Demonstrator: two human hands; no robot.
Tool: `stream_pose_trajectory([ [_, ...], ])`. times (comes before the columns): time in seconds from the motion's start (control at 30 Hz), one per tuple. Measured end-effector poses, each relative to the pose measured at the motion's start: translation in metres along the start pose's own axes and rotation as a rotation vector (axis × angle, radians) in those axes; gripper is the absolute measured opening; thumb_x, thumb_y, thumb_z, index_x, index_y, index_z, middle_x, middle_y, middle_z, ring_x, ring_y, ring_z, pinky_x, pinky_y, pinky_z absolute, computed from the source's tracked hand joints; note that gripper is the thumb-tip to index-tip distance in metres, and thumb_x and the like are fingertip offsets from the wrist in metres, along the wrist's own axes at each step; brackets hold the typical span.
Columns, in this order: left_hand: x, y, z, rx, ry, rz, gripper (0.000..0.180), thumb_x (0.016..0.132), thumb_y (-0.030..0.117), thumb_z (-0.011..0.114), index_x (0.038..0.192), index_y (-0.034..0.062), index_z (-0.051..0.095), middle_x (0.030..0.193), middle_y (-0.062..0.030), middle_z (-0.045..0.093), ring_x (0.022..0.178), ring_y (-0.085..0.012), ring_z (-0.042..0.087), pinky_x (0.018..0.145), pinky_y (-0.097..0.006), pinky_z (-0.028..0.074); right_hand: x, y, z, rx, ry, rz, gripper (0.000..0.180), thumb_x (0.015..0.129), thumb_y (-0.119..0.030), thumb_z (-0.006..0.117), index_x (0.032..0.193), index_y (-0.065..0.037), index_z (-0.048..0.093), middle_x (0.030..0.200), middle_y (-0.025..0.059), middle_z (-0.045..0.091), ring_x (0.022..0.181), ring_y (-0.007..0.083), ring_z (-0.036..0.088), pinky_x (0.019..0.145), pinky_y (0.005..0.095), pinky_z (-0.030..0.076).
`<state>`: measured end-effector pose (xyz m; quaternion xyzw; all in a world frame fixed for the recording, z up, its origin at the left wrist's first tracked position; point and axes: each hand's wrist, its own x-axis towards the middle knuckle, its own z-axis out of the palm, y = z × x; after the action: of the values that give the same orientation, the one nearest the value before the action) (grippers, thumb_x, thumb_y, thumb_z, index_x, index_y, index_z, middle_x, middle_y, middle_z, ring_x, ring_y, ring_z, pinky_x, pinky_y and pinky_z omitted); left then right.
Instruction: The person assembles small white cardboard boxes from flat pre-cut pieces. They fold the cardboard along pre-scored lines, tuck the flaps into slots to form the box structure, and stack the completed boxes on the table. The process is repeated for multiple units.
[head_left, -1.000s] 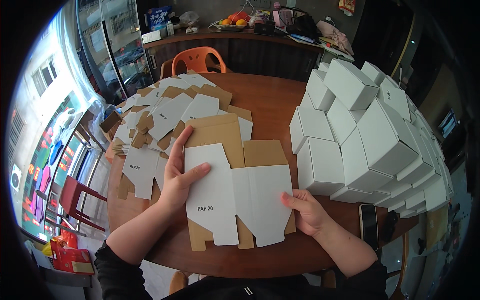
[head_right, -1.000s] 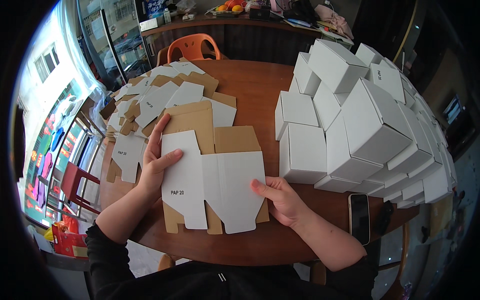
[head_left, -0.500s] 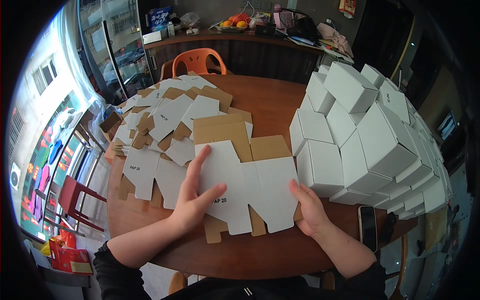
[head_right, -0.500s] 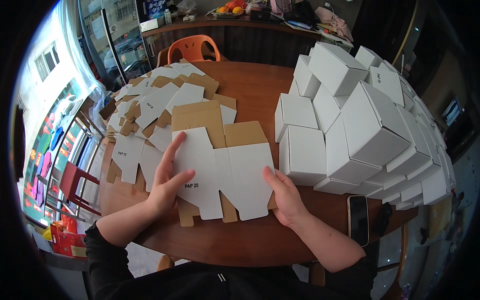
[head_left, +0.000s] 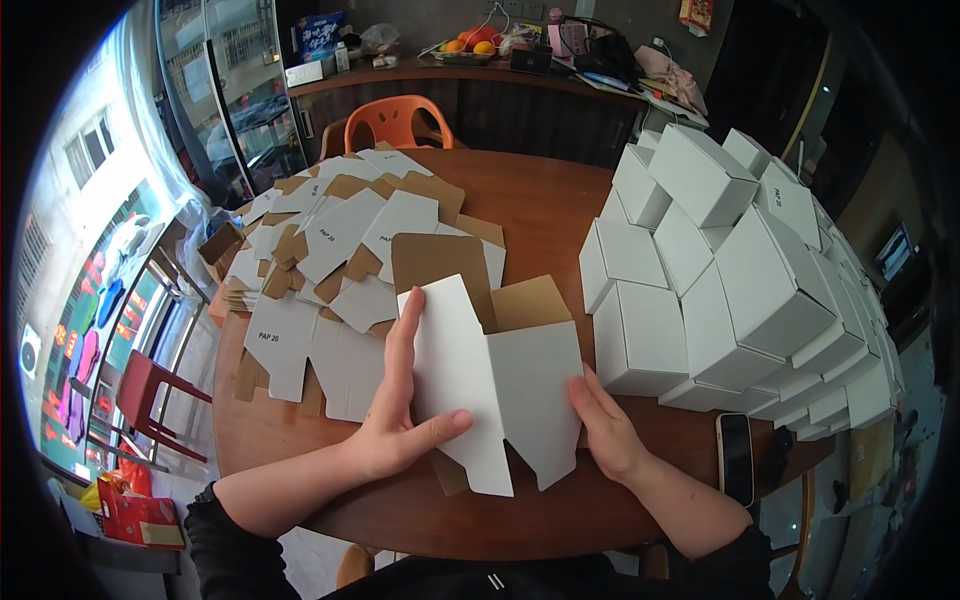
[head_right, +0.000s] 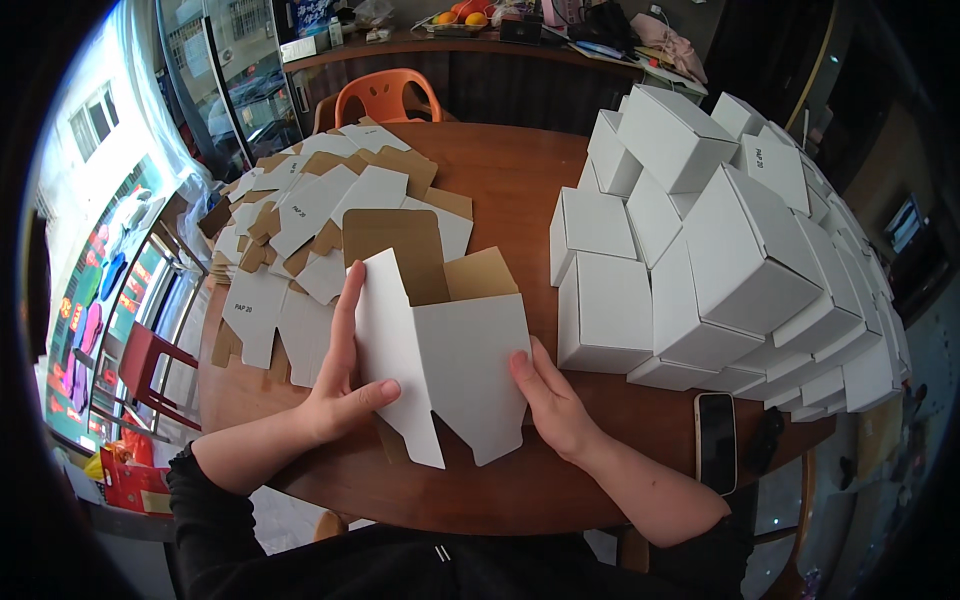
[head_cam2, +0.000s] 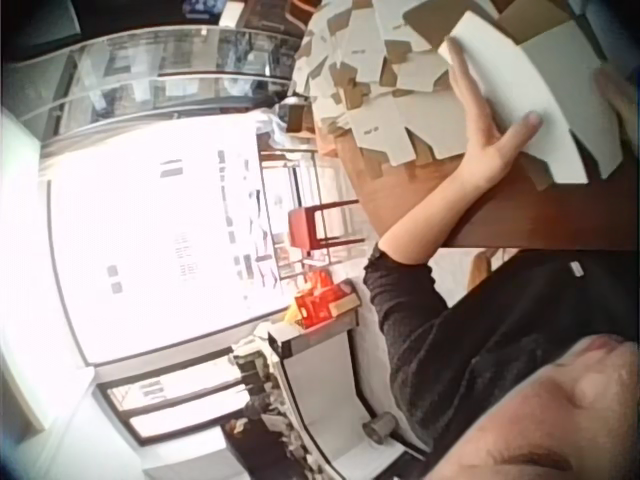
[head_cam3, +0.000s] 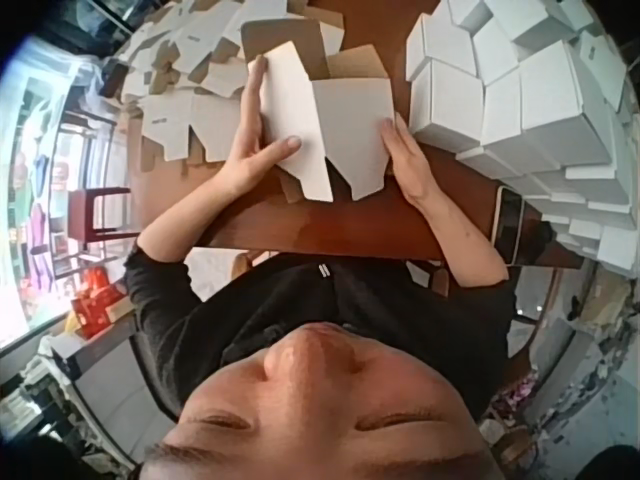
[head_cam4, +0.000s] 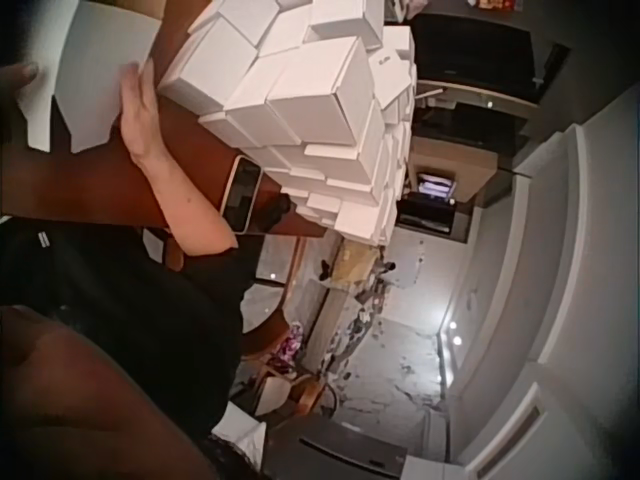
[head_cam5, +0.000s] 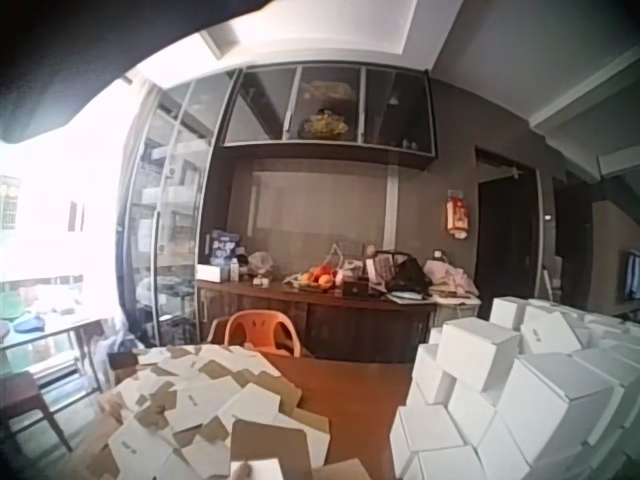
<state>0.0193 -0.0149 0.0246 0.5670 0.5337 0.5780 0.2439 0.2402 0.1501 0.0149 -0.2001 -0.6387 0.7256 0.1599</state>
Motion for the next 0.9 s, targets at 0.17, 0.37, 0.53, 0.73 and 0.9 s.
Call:
stream_pose_trajectory([
  [0.17,0.001,0.003,0.004,-0.190,-0.007,-0.037,0.124,0.089,0.039,0.075,0.160,0.0052,-0.022,0.168,-0.0208,-0.013,0.157,-0.0333,-0.004,0.125,-0.049,0.005,-0.003,-0.005,0.003,-0.088,-0.110,-0.082,0.059,0.113,-0.041,0.033,0.157,-0.003,0.026,0.148,0.0088,0.045,0.138,0.0165,0.041,0.117,0.0341,0.031],
  [0.37,0.001,-0.012,0.009,-0.372,0.011,0.046,0.138,0.085,0.065,0.071,0.155,0.0108,-0.034,0.169,-0.0189,-0.014,0.157,-0.0318,-0.001,0.125,-0.049,0.009,-0.007,0.000,0.006,-0.231,-0.235,-0.169,0.080,0.109,-0.056,0.029,0.163,-0.001,0.008,0.166,0.0165,0.019,0.155,0.0273,0.016,0.125,0.0419,0.016],
  [0.53,-0.012,-0.020,0.002,-0.455,-0.243,-0.306,0.127,0.085,0.054,0.073,0.159,0.0084,-0.020,0.166,-0.0188,0.008,0.152,-0.0315,0.021,0.121,-0.048,0.024,-0.008,-0.001,0.008,-0.279,-0.210,-0.368,0.089,0.106,-0.064,0.024,0.163,-0.003,-0.007,0.171,0.0164,-0.004,0.158,0.0306,-0.004,0.126,0.0466,0.008],
  [0.73,-0.010,-0.002,0.000,-0.682,-0.255,-0.484,0.087,0.080,0.032,0.072,0.151,-0.0005,0.035,0.143,-0.0182,0.051,0.133,-0.0305,0.050,0.111,-0.043,0.039,-0.010,-0.006,0.004,-0.039,-0.194,-0.309,0.097,0.105,-0.045,0.053,0.162,-0.009,-0.017,0.170,0.0196,0.000,0.156,0.0321,0.014,0.124,0.0481,0.018],
  [0.9,-0.018,-0.001,-0.010,-0.851,-0.225,-0.565,0.086,0.072,0.026,0.068,0.148,-0.0010,0.041,0.140,-0.0203,0.054,0.129,-0.0333,0.055,0.109,-0.044,0.043,-0.016,-0.017,0.011,0.160,-0.117,-0.080,0.124,0.090,-0.018,0.081,0.161,-0.014,-0.020,0.165,0.0200,0.019,0.148,0.0305,0.032,0.120,0.0462,0.031],
])
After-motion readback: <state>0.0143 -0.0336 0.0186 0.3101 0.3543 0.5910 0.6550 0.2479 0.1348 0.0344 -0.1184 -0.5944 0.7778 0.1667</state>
